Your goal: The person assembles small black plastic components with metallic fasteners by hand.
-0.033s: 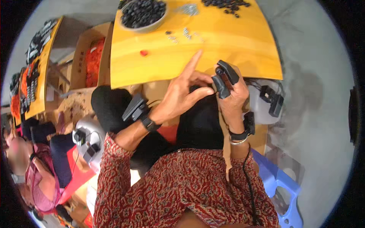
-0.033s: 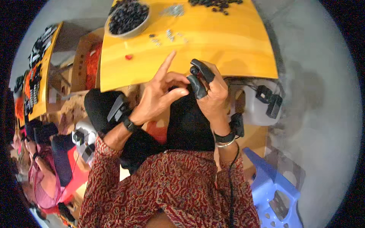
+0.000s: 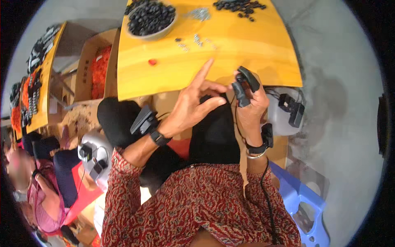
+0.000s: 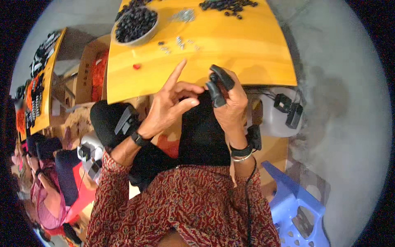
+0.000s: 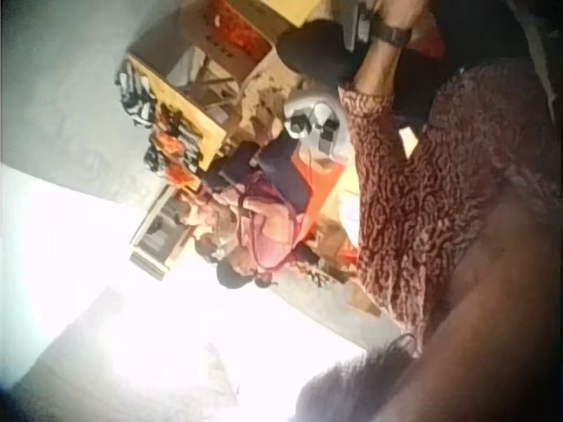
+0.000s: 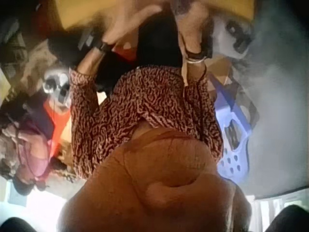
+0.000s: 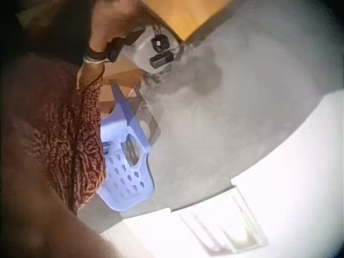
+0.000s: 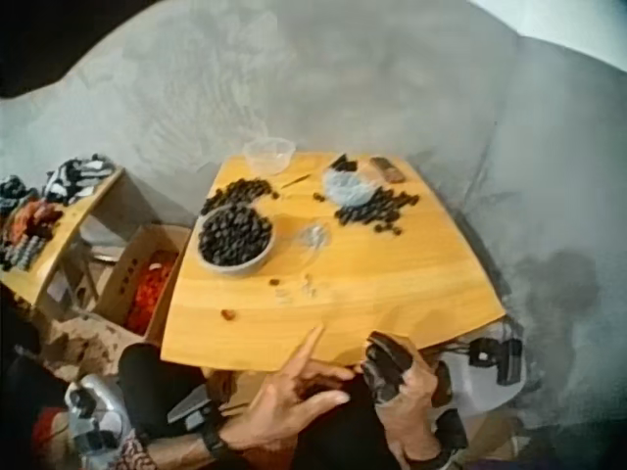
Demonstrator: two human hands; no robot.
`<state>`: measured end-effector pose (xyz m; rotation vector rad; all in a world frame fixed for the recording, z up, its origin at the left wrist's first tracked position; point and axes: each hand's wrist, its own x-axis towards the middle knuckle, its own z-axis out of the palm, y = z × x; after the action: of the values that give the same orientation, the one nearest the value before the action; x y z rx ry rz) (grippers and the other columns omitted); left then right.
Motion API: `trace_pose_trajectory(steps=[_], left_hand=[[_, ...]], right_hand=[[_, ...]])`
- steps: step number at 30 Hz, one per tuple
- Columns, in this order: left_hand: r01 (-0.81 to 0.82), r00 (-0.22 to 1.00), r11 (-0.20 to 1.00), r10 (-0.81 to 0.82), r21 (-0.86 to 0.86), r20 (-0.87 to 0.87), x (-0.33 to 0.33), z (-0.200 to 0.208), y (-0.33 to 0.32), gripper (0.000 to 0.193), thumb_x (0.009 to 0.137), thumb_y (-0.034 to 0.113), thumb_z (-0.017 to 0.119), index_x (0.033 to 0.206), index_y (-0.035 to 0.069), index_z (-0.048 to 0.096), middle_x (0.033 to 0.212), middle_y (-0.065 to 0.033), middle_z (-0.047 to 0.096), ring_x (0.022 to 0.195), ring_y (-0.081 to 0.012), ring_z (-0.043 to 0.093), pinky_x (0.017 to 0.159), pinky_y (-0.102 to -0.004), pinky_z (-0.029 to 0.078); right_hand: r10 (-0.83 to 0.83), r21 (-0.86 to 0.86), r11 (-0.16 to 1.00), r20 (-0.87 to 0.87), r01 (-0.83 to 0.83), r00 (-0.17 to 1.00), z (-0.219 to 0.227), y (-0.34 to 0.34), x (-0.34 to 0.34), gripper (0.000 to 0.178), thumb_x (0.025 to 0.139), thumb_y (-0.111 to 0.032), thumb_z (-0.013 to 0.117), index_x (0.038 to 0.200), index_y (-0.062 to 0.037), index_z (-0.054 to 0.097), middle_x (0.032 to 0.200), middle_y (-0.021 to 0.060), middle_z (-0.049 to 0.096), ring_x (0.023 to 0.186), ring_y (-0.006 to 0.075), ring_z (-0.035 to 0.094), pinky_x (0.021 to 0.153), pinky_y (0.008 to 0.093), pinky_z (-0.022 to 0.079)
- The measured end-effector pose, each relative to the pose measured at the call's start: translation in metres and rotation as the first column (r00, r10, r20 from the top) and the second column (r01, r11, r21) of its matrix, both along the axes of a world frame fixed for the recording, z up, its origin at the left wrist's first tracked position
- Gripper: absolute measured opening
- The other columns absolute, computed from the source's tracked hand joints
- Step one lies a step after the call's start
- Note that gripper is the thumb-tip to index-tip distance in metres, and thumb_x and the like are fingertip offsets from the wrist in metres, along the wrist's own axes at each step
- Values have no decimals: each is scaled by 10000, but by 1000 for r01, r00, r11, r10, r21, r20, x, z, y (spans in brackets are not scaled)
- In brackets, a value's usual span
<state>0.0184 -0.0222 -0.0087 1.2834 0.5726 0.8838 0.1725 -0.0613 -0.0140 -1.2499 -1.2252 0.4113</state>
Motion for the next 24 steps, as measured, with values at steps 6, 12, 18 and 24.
trace_pose_trajectory(steps=[6, 12, 18, 24], left_hand=[[97, 993, 987, -104, -127, -48, -6, -6, 13, 553, 875, 56, 597, 1369, 15, 352, 1043, -109, 626, 973, -147, 587, 853, -271, 481], [215, 975, 965, -221, -151, -22, -10, -5, 16, 404, 901, 93, 565, 1290, 24, 480, 1029, -94, 637, 890, -136, 606, 812, -258, 487], [285, 958, 944, -284, -167, 30, -1, -10, 13, 365, 904, 61, 549, 1265, 30, 506, 1035, -101, 641, 941, -140, 607, 829, -265, 497], [317, 948, 941, -310, -121, 73, 7, -19, 18, 393, 894, 116, 587, 1269, 34, 505, 1013, -71, 642, 888, -91, 580, 804, -246, 490]], right_hand=[[-264, 171, 913, -447, 371, 855, 1, 10, 111, 190, 820, 97, 528, 1003, 84, 578, 915, 127, 613, 773, 185, 608, 722, 292, 538], [-615, 23, 749, -349, 663, 707, -4, 24, 242, 170, 787, 184, 413, 848, 92, 542, 944, 151, 574, 809, 218, 611, 751, 319, 566], [-586, -71, 753, -525, 654, 617, -47, 37, 327, 208, 792, 175, 358, 894, 121, 530, 897, 156, 547, 789, 217, 596, 764, 343, 586], [-710, -56, 703, 11, 709, 704, -5, 39, 253, 344, 830, 95, 448, 1149, 44, 568, 1046, 125, 594, 860, 182, 592, 725, 269, 514]])
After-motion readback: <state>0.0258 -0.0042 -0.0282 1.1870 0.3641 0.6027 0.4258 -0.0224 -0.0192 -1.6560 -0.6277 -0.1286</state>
